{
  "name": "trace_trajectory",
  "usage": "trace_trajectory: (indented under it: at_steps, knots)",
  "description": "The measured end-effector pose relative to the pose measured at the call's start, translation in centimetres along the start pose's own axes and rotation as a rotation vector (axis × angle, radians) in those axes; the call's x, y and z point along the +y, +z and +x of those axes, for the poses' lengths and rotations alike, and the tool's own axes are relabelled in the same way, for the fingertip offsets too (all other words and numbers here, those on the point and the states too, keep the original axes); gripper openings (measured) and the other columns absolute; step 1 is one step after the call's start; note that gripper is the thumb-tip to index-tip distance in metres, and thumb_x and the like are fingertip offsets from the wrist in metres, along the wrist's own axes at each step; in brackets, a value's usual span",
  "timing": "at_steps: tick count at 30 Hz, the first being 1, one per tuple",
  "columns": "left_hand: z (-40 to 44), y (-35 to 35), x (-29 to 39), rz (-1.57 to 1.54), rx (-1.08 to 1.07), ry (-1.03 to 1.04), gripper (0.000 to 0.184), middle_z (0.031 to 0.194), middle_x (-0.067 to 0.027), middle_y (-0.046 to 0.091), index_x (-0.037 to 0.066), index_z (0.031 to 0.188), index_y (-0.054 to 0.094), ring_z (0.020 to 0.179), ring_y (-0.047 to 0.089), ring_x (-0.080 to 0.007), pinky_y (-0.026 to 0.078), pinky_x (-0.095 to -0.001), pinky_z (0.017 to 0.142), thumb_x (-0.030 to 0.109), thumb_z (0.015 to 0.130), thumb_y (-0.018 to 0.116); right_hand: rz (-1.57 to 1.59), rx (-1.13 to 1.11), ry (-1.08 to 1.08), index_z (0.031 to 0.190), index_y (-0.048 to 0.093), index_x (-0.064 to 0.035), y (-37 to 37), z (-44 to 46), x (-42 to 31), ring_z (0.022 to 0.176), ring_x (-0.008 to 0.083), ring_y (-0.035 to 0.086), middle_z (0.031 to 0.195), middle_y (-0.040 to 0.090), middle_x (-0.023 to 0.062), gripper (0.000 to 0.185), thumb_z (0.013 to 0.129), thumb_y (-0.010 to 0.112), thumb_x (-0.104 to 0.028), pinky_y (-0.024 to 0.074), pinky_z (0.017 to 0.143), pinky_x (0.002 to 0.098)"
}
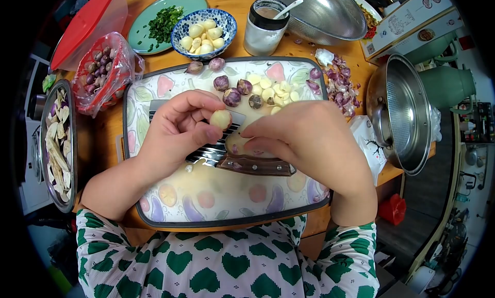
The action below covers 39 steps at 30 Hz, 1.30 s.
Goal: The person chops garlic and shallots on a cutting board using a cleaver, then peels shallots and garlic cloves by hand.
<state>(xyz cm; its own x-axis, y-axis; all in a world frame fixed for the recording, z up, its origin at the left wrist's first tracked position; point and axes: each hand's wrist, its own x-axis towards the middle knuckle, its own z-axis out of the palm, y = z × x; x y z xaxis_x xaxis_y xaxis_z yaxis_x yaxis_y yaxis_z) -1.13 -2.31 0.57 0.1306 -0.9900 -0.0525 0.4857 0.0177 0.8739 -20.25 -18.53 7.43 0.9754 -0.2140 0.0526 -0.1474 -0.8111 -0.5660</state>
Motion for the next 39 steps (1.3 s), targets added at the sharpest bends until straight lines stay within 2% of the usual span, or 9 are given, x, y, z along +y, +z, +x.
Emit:
trace_trajectory:
  at_steps: [4, 7, 16, 25, 28, 31, 34, 39]
  knots:
    - [0.0, 0.1, -0.1, -0.033, -0.045, 0.017, 0.036, 0.124, -0.008, 0.065, -0.001, 0.126, 0.06, 0.113, 0.066, -0.0132, 0.054, -0.0255, 0.096, -0.011, 0.093, 0.069, 0.037, 0.277, -0.142, 0.093, 0.079, -0.0068, 0.1, 0.6, -0.2, 0.08, 0.0235, 0.074, 0.086, 0.075, 0.0078, 0.027, 0.068, 0.086, -0.003, 0.0582, 0.071, 0.0343]
    - [0.0, 0.0, -0.2, -0.071, -0.093, 0.015, 0.033, 0.122, -0.0094, 0.066, -0.002, 0.125, 0.059, 0.112, 0.067, -0.0146, 0.055, -0.0275, 0.096, -0.01, 0.094, 0.067, 0.094, 0.366, -0.306, 0.098, 0.078, -0.0096, 1.5, 1.3, 0.0, 0.079, 0.0247, 0.072, 0.092, 0.074, 0.0063, 0.031, 0.069, 0.087, -0.006, 0.0589, 0.071, 0.0342]
    - [0.0, -0.1, -0.4, -0.036, -0.074, 0.031, 0.027, 0.121, -0.0118, 0.068, -0.001, 0.124, 0.057, 0.114, 0.067, -0.0174, 0.056, -0.0318, 0.099, -0.006, 0.098, 0.064, 0.007, 0.415, -0.402, 0.096, 0.076, -0.0043, 2.0, 1.1, 0.4, 0.077, 0.0218, 0.074, 0.092, 0.076, 0.0082, 0.027, 0.071, 0.087, -0.009, 0.0605, 0.066, 0.0298]
    - [0.0, -0.1, -0.2, -0.009, -0.045, 0.002, 0.028, 0.123, -0.0134, 0.068, -0.001, 0.124, 0.056, 0.116, 0.067, -0.0187, 0.055, -0.0346, 0.103, -0.007, 0.098, 0.064, 0.021, 0.39, -0.387, 0.092, 0.074, -0.0039, 1.8, 1.1, 0.3, 0.077, 0.0234, 0.072, 0.091, 0.072, 0.008, 0.024, 0.071, 0.086, -0.006, 0.0586, 0.066, 0.0317]
    - [0.0, -0.1, -0.4, -0.016, -0.054, 0.025, 0.028, 0.126, -0.0135, 0.068, 0.0, 0.126, 0.056, 0.117, 0.067, -0.0189, 0.055, -0.033, 0.103, -0.004, 0.099, 0.062, 0.047, 0.376, -0.352, 0.092, 0.074, -0.0041, 1.9, 1.2, 0.4, 0.08, 0.025, 0.071, 0.092, 0.071, 0.0077, 0.023, 0.071, 0.085, -0.003, 0.0581, 0.067, 0.0328]
    - [0.3, 0.2, 0.4, -0.051, -0.022, -0.061, 0.027, 0.131, -0.0138, 0.068, 0.003, 0.129, 0.056, 0.117, 0.067, -0.0182, 0.055, -0.03, 0.1, 0.004, 0.103, 0.059, 0.034, 0.379, -0.314, 0.092, 0.074, -0.0058, 1.6, 0.9, 0.5, 0.082, 0.0254, 0.072, 0.091, 0.072, 0.0071, 0.024, 0.071, 0.084, -0.001, 0.0583, 0.069, 0.0337]
    - [0.3, -0.2, 0.5, -0.138, -0.076, -0.041, 0.027, 0.134, -0.0144, 0.067, 0.007, 0.132, 0.056, 0.118, 0.065, -0.0167, 0.055, -0.0275, 0.096, 0.012, 0.106, 0.055, 0.062, 0.37, -0.278, 0.094, 0.075, -0.0072, 1.7, 0.8, 0.7, 0.083, 0.0256, 0.073, 0.09, 0.073, 0.0072, 0.025, 0.072, 0.083, -0.001, 0.0581, 0.068, 0.0341]
    - [0.4, 0.0, 0.2, -0.152, -0.047, -0.009, 0.024, 0.139, -0.0156, 0.063, 0.011, 0.13, 0.057, 0.119, 0.063, -0.0142, 0.053, -0.0265, 0.097, 0.013, 0.106, 0.053, 0.009, 0.157, -0.045, 0.096, 0.075, -0.0066, 1.0, 0.4, 0.2, 0.083, 0.0284, 0.071, 0.089, 0.072, 0.0077, 0.018, 0.078, 0.076, -0.005, 0.0569, 0.072, 0.0367]
